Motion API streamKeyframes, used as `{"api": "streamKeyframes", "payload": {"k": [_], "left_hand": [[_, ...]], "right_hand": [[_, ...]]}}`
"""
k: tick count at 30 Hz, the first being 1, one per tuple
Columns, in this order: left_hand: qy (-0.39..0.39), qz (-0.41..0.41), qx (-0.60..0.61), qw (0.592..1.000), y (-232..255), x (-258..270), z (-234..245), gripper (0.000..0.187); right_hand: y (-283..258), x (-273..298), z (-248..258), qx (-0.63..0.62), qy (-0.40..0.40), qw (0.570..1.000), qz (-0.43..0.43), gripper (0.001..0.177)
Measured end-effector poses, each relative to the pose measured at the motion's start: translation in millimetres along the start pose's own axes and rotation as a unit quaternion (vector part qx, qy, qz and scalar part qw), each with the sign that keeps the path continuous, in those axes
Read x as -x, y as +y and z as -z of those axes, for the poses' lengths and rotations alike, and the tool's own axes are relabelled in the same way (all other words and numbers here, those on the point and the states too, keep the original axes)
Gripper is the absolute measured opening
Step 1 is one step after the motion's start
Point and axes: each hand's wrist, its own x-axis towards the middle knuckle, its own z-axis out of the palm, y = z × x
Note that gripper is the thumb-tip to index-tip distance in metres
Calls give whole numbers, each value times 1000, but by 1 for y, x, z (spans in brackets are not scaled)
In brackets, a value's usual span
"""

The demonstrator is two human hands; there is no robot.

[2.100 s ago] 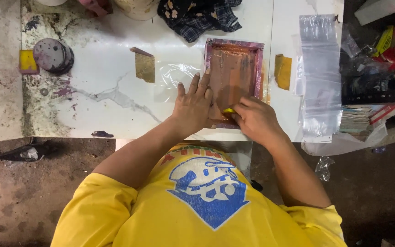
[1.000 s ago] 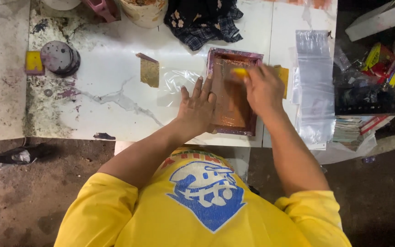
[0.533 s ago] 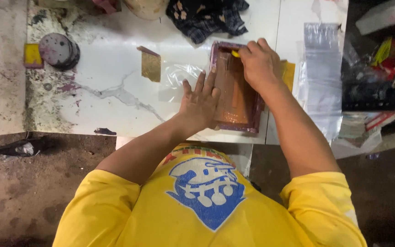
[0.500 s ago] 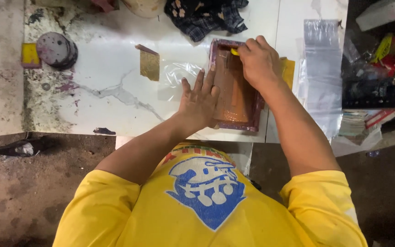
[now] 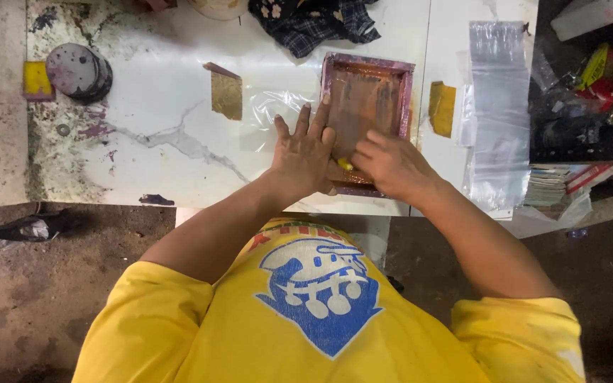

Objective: The person uses a yellow sponge to apply orange paint onto a rectangular screen printing frame. They repeatedly spread the paint across the mesh surface, occasionally lifting the frame to check the coverage before continuing to apply more paint.

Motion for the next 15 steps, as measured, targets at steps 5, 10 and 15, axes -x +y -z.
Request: {"api": "streamKeyframes", "payload": {"k": [5,10,15], "left_hand": [[2,-4,-10,1000,-1,5,9,89],[-2,-6,-20,1000,-1,3,6,89],[-11,-2,-16,1000,1,9,15,90]], "right_hand": [[-38,-7,63,-50,-62,997,24,37],[-2,20,48,32,-130,989,66,22],[25,-8,79,183,58,981,2,18]]}}
